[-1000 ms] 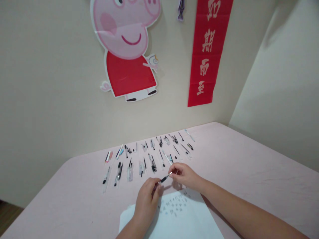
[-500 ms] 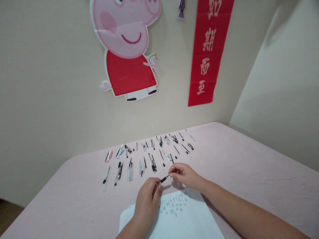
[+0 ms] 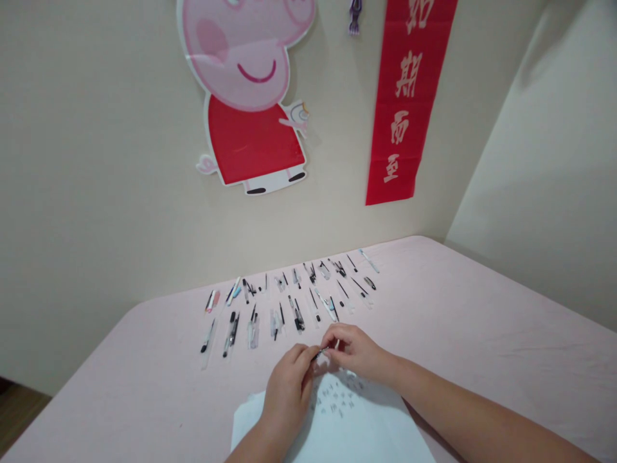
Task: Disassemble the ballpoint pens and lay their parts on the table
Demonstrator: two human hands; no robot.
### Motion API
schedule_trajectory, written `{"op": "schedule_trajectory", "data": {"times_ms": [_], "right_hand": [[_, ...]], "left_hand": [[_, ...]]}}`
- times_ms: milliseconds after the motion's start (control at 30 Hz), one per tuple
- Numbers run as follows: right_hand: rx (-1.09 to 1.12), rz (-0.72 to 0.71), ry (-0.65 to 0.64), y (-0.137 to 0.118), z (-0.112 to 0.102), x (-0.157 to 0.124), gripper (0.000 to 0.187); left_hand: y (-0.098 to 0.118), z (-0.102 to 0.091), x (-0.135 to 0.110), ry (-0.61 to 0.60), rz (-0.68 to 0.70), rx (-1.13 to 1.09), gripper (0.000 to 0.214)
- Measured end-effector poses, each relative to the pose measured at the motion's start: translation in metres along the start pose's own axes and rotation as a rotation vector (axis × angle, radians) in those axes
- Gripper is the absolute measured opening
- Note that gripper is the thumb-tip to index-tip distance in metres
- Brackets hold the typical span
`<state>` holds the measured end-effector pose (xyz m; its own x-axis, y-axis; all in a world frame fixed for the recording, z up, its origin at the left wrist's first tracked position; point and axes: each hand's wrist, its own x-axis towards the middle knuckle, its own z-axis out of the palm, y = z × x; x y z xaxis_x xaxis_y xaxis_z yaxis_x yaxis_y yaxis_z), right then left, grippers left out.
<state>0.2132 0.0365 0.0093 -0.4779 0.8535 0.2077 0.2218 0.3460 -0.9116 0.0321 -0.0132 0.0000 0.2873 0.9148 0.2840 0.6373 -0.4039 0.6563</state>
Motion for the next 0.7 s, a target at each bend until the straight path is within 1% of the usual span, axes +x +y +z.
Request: {"op": "schedule_trajectory", "data": {"times_ms": [100,200,433,700], "right_hand": [[-0.019,-0.029,0.000,0.0008,0.0008,0.0003,0.010],[-0.022,-0.047,0.008,0.0004,0.0007,0.0005,0.010],[0.015,-0.037,0.033,-0.0015,-0.0018,0.0012,0.003],[-0.004,-0.044,0.027,0.0023,0.0006,0.0004,0.007]], "left_hand": [[-0.0012,0.0006,-0.0003,0.004,0.002,0.002,0.042],[-0.0032,0.0017,-0.0007,0.006,0.001,0.019,0.041],[-0.0060,0.0040,-0.0012,-0.001,0.014,0.054,0.045],[-0.0053,0.0036,-0.0016,0.008,0.015,0.031,0.039]]}}
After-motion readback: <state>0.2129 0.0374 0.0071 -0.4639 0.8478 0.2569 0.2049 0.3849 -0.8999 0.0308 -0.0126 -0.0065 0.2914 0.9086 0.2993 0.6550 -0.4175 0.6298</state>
